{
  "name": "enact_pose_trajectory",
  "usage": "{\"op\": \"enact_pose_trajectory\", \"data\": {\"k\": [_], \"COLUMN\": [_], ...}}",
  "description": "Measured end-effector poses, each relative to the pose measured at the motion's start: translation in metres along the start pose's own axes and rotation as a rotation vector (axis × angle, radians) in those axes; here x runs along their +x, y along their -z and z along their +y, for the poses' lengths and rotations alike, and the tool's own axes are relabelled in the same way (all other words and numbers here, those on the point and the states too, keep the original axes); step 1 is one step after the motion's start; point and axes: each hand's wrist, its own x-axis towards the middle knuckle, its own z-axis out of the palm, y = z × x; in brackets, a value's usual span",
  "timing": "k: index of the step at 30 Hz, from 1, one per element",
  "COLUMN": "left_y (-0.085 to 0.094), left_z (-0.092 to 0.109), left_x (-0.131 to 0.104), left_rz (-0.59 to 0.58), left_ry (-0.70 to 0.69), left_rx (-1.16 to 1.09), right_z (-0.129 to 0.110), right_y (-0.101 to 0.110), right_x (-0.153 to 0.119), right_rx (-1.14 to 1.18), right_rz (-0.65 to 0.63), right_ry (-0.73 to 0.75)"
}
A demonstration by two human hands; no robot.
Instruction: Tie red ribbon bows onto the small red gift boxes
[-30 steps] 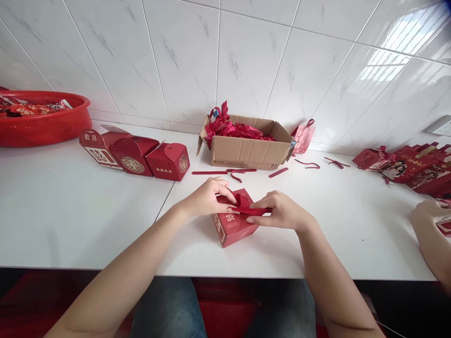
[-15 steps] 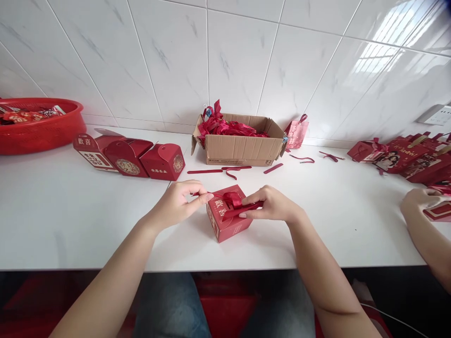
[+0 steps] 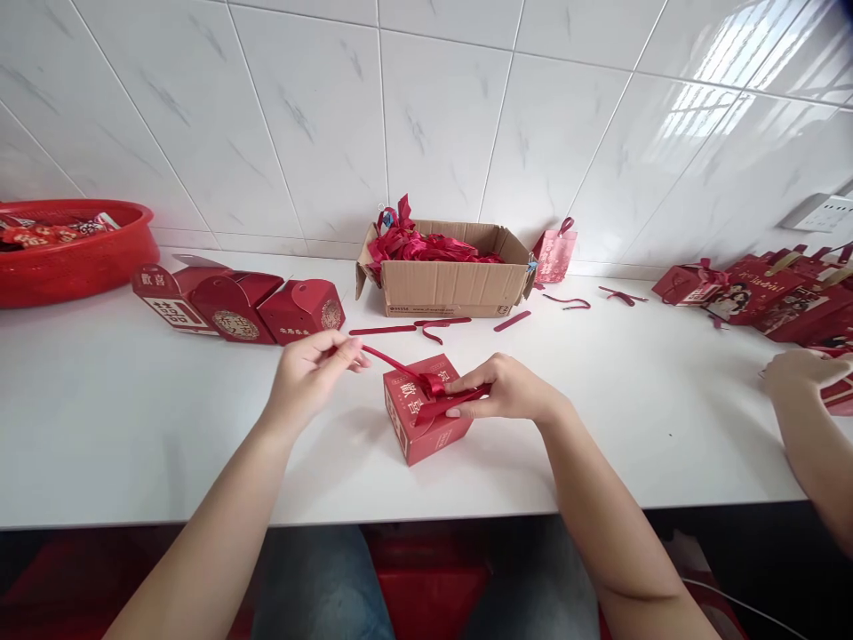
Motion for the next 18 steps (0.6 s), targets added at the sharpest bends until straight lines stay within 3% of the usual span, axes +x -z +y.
{"op": "enact_pose_trajectory", "data": {"k": [3, 9, 13, 18], "left_y": [0.014, 0.036, 0.047, 0.067], "left_z": [-0.001, 0.013, 0.018, -0.002], "left_x": [0.003, -0.011, -0.029, -0.043], "left_rz": [0.134, 0.281, 0.364, 0.428], "left_ry": [-0.002, -0.070, -0.083, 0.038], "left_rx": [-0.135, -0.195, -0.109, 0.112], "right_z": [0.000, -0.001, -0.002, -0.004], "right_y": [0.000, 0.001, 0.002, 0.002], "right_x": [0.000, 0.000, 0.000, 0.000], "right_rx": [0.003, -0.051, -0.047, -0.054], "right_rz": [0.002, -0.011, -0.014, -0.015], "right_ry": [0.000, -0.004, -0.020, -0.049]}}
